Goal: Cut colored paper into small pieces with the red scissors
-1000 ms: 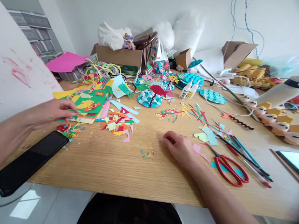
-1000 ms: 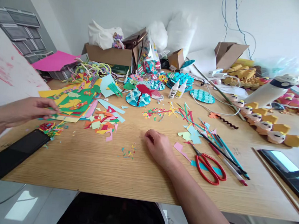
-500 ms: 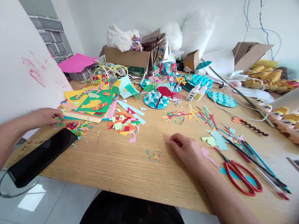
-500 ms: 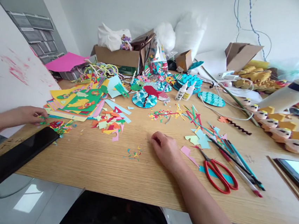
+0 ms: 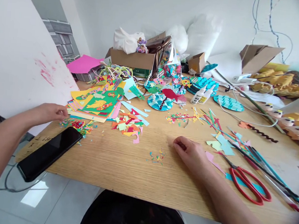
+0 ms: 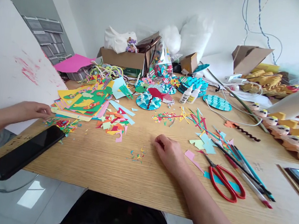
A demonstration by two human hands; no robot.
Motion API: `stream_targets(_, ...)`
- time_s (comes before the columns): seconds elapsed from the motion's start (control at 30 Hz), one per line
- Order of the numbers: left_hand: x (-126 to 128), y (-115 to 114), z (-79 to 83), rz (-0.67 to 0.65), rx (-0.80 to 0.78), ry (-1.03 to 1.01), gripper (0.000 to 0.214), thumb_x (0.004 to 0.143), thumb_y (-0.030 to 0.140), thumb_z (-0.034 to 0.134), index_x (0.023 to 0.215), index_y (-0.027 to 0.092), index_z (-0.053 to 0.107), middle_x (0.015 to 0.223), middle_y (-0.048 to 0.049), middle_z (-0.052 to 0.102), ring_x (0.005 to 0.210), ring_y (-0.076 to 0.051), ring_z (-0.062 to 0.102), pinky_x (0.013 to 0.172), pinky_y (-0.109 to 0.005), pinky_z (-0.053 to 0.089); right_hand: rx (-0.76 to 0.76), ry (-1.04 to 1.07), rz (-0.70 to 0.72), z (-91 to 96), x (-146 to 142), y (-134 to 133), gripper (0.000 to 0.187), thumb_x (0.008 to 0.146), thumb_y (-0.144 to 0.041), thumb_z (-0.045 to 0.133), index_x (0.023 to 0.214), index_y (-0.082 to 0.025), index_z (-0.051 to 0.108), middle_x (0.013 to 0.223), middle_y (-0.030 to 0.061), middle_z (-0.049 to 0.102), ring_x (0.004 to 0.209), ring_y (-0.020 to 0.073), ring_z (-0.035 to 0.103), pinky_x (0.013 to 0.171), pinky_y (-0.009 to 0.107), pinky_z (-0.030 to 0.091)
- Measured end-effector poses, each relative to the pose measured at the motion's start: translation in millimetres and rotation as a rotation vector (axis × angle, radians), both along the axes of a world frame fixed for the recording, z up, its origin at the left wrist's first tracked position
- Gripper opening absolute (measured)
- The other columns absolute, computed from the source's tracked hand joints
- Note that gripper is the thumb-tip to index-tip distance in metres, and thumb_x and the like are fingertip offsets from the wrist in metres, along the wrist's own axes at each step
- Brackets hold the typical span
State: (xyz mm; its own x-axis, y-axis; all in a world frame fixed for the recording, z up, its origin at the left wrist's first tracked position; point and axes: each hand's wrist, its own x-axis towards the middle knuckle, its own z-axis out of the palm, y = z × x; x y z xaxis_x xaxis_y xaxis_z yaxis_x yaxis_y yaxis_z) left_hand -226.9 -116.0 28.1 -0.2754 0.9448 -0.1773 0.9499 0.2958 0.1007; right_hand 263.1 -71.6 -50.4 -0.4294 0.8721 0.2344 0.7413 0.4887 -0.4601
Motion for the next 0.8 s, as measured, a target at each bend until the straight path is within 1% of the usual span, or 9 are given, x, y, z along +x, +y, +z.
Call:
stream_targets(0.07, 4.1, -2.5, -0.5, -0.032, -0.016, 0.017, 0.019, 0.07, 0.03, 0.051, 0.066, 0.016, 0.061, 0.05, 0.0103, 0.058, 0.061, -0.011, 0.05, 0.059, -0.014, 0.032, -0.003, 0.0, 0.0, -1.1, 0.3, 0.3, 0.016, 0.078, -0.021, 0.042, 0.072, -0.018, 0.057, 0.064, 0.0032, 0.064, 0.056, 0.0142, 0.058, 0.054, 0.023, 0.039)
stream_targets(0.13, 7.4, -3.7, -1.1, -0.066, -0.029, 0.024, 0.019, 0.073, 0.029, 0.048, 0.068, 0.016, 0.06, 0.056, 0.0097, 0.058, 0.066, -0.011, 0.05, 0.062, -0.014, 0.031, -0.01, 0.007, 0.0, -2.1, 0.4, 0.5, 0.017, 0.079, -0.021, 0.042, 0.073, -0.018, 0.057, 0.064, 0.0032, 0.064, 0.057, 0.0141, 0.057, 0.055, 0.023, 0.04)
stream_targets(0.2, 9.4, -3.2, -1.5, -0.065, -0.045, 0.036, 0.019, 0.073, 0.03, 0.047, 0.071, 0.017, 0.06, 0.062, 0.009, 0.06, 0.07, -0.012, 0.05, 0.063, -0.014, 0.031, -0.018, 0.01, -0.003, -2.2, 0.2, 0.4, 0.016, 0.079, -0.02, 0.042, 0.073, -0.018, 0.057, 0.065, 0.0029, 0.064, 0.057, 0.0137, 0.057, 0.056, 0.023, 0.04)
stream_targets(0.27, 10.2, -1.5, -1.9, -0.05, -0.072, 0.058, 0.019, 0.074, 0.032, 0.047, 0.069, 0.017, 0.059, 0.058, 0.0087, 0.057, 0.066, -0.012, 0.049, 0.06, -0.014, 0.029, -0.026, 0.0, -0.011, -0.6, -0.3, -0.2, 0.016, 0.078, -0.018, 0.042, 0.074, -0.019, 0.057, 0.067, 0.003, 0.065, 0.058, 0.0135, 0.057, 0.056, 0.023, 0.04)
stream_targets(0.37, 9.7, 1.0, -3.0, -0.066, -0.088, 0.103, 0.022, 0.074, 0.03, 0.047, 0.056, 0.017, 0.048, 0.049, 0.0085, 0.045, 0.057, -0.011, 0.04, 0.055, -0.015, 0.022, -0.036, -0.012, -0.018, 3.5, -1.3, -2.0, 0.016, 0.078, -0.016, 0.042, 0.073, -0.018, 0.058, 0.068, 0.0032, 0.065, 0.06, 0.0134, 0.058, 0.056, 0.022, 0.039)
stream_targets(0.57, 7.9, 3.7, -8.4, -0.033, -0.101, 0.206, 0.021, 0.072, 0.018, 0.042, 0.055, 0.02, 0.029, 0.047, 0.0081, 0.034, 0.054, -0.011, 0.034, 0.054, -0.017, 0.018, -0.057, -0.026, -0.027, 6.3, -1.3, -4.6, 0.015, 0.08, -0.016, 0.043, 0.075, -0.018, 0.057, 0.069, 0.003, 0.065, 0.06, 0.0132, 0.057, 0.056, 0.022, 0.037)
stream_targets(0.63, 9.9, 2.8, -6.7, -0.097, -0.074, 0.184, 0.016, 0.071, 0.016, 0.039, 0.057, 0.02, 0.034, 0.051, 0.0071, 0.04, 0.059, -0.013, 0.04, 0.057, -0.016, 0.024, -0.064, -0.023, -0.02, 5.8, -1.1, -4.7, 0.015, 0.08, -0.015, 0.043, 0.075, -0.018, 0.057, 0.07, 0.0029, 0.065, 0.061, 0.0131, 0.057, 0.057, 0.021, 0.037)
stream_targets(0.7, 14.9, 1.0, -0.5, -0.199, -0.011, 0.133, 0.007, 0.07, 0.018, 0.04, 0.066, 0.019, 0.046, 0.066, 0.0045, 0.053, 0.076, -0.015, 0.048, 0.069, -0.017, 0.031, -0.067, -0.017, -0.014, 5.8, -1.1, -4.7, 0.015, 0.08, -0.014, 0.043, 0.075, -0.018, 0.057, 0.07, 0.0027, 0.065, 0.062, 0.013, 0.057, 0.057, 0.021, 0.037)
stream_targets(0.8, 27.6, -1.0, 14.5, -0.172, 0.032, 0.154, 0.016, 0.071, 0.022, 0.042, 0.08, 0.016, 0.054, 0.084, -0.0008, 0.062, 0.091, -0.02, 0.051, 0.079, -0.022, 0.034, -0.066, -0.014, -0.016, 7.3, -1.4, -5.0, 0.016, 0.08, -0.014, 0.043, 0.074, -0.017, 0.057, 0.069, 0.0027, 0.064, 0.061, 0.0129, 0.056, 0.057, 0.021, 0.037)
